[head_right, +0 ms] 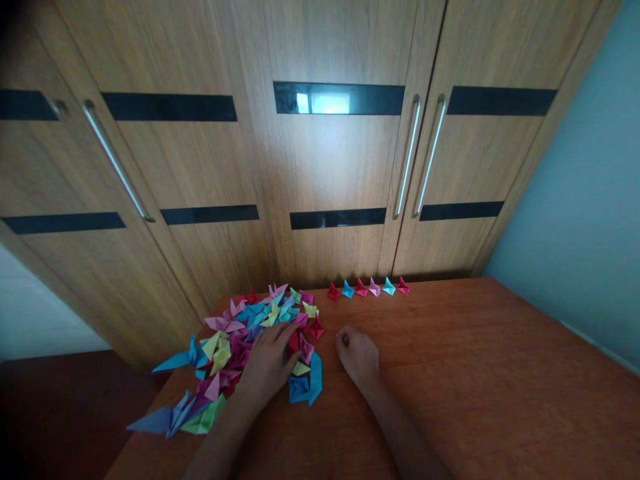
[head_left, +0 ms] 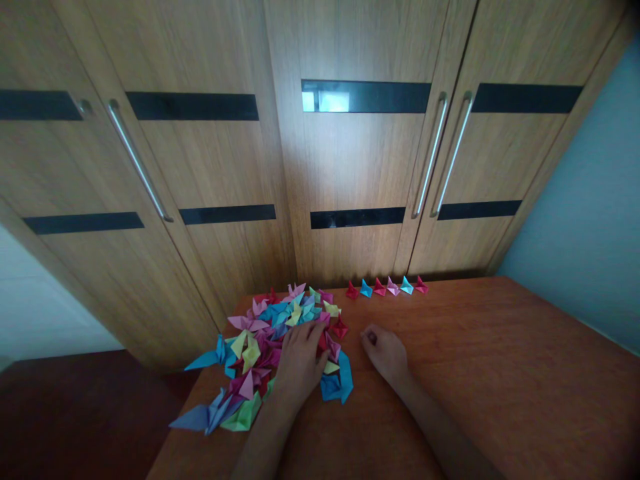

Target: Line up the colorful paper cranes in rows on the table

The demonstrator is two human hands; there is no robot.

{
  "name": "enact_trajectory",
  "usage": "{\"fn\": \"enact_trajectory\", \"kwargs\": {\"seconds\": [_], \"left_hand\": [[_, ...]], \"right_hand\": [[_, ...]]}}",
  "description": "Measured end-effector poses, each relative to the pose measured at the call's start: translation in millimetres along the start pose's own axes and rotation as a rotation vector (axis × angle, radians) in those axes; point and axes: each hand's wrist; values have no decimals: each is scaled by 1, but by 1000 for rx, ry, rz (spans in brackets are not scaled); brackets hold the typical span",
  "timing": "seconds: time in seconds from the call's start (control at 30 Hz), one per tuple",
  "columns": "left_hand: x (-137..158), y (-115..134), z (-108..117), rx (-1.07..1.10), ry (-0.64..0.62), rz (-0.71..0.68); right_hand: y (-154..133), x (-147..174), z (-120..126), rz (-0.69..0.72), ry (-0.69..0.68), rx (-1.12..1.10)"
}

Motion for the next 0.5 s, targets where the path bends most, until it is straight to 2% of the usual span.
{"fn": "enact_trajectory", "kwargs": {"seconds": [0.1, 0.2, 0.3, 0.4, 0.5], "left_hand": [[-2, 0, 7, 117, 94, 29], [-4, 4, 16, 354, 190, 150], [-6, 10, 21, 769, 220, 406], [-8, 15, 21, 1261, 195, 712], [-9, 18, 18, 1592, 149, 954]], "right_hand": [[2, 0, 0, 13, 13, -25], [3, 1, 0, 31, 13, -58], [4, 1, 1, 47, 5, -86], [4, 1, 3, 56, 2, -139], [1, 3, 6, 117, 6, -319]]}}
Point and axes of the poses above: each hand's wrist, its own x-axis away from the middle knuckle, its own z-axis out of the back of the hand, y = z × x, and after that the axes turned 8 degrees about y, right-handed
